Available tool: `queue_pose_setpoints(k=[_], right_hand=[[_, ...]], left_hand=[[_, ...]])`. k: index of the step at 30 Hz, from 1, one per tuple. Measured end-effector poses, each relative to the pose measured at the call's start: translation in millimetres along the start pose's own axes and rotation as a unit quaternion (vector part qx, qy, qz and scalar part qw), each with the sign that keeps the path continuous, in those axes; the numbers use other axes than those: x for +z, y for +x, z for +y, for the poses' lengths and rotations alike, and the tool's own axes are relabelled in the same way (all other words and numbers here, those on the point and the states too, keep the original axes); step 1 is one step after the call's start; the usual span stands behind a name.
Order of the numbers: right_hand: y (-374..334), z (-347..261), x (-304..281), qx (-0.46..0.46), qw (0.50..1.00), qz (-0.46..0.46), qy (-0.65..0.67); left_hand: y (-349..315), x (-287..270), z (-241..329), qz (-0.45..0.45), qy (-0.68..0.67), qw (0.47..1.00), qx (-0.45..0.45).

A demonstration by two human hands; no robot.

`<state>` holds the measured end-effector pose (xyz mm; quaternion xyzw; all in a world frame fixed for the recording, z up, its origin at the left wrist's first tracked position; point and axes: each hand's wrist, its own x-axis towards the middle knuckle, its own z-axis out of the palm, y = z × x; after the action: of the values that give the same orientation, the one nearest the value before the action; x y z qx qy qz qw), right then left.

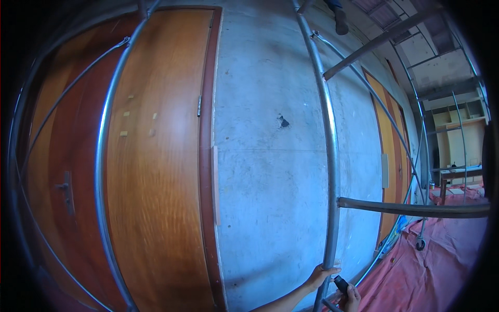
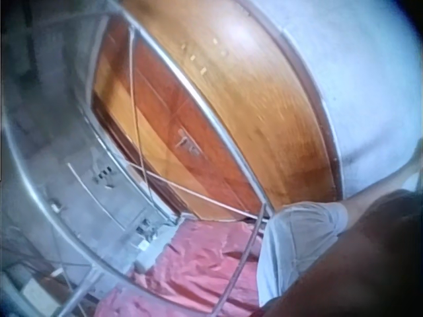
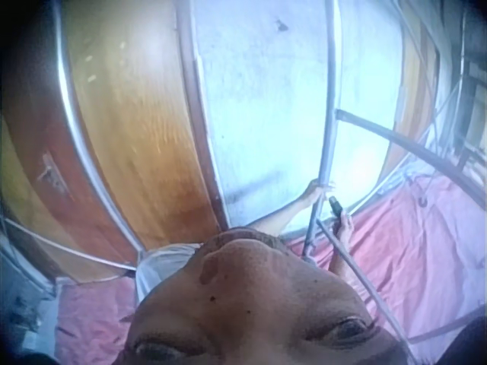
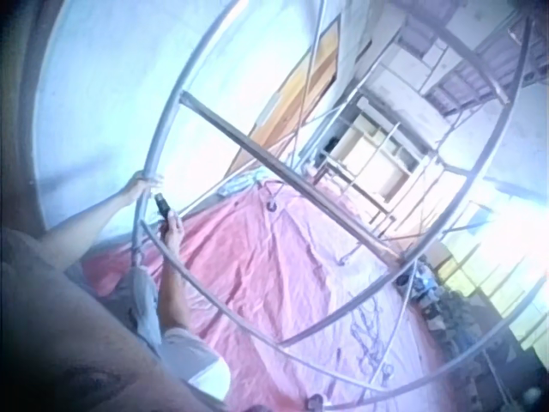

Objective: The person handles a black rubber component and fits it onto a metal scaffolding pipe by hand while sitting on a tarp-covered floor.

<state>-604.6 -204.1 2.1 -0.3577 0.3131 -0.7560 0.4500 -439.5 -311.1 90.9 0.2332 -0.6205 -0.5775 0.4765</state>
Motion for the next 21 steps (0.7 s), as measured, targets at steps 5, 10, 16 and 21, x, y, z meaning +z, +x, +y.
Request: queue_pose_setpoints(k=[5, 10, 16, 21], right_hand=[[8.3, -8.1, 20.7, -0.039, 0.998, -0.046, 0.018], [30.2, 18.8, 20.3, -0.029, 0.994, -0.106, 0.004], [21.4, 20.3, 21.1, -0.009, 0.995, -0.099, 0.004], [19.0, 25.9, 36.7, 0.032, 0.992, -0.107, 0.056]], left_hand=[[16.9, -23.3, -16.9, -0.046, 0.018, 0.998, -0.047], [12.9, -33.2, -10.4, -0.095, 0.033, 0.994, -0.029], [4.5, -17.0, 5.0, -0.141, 0.031, 0.989, -0.039], [19.1, -29.2, -14.6, -0.149, 0.019, 0.987, -0.056]])
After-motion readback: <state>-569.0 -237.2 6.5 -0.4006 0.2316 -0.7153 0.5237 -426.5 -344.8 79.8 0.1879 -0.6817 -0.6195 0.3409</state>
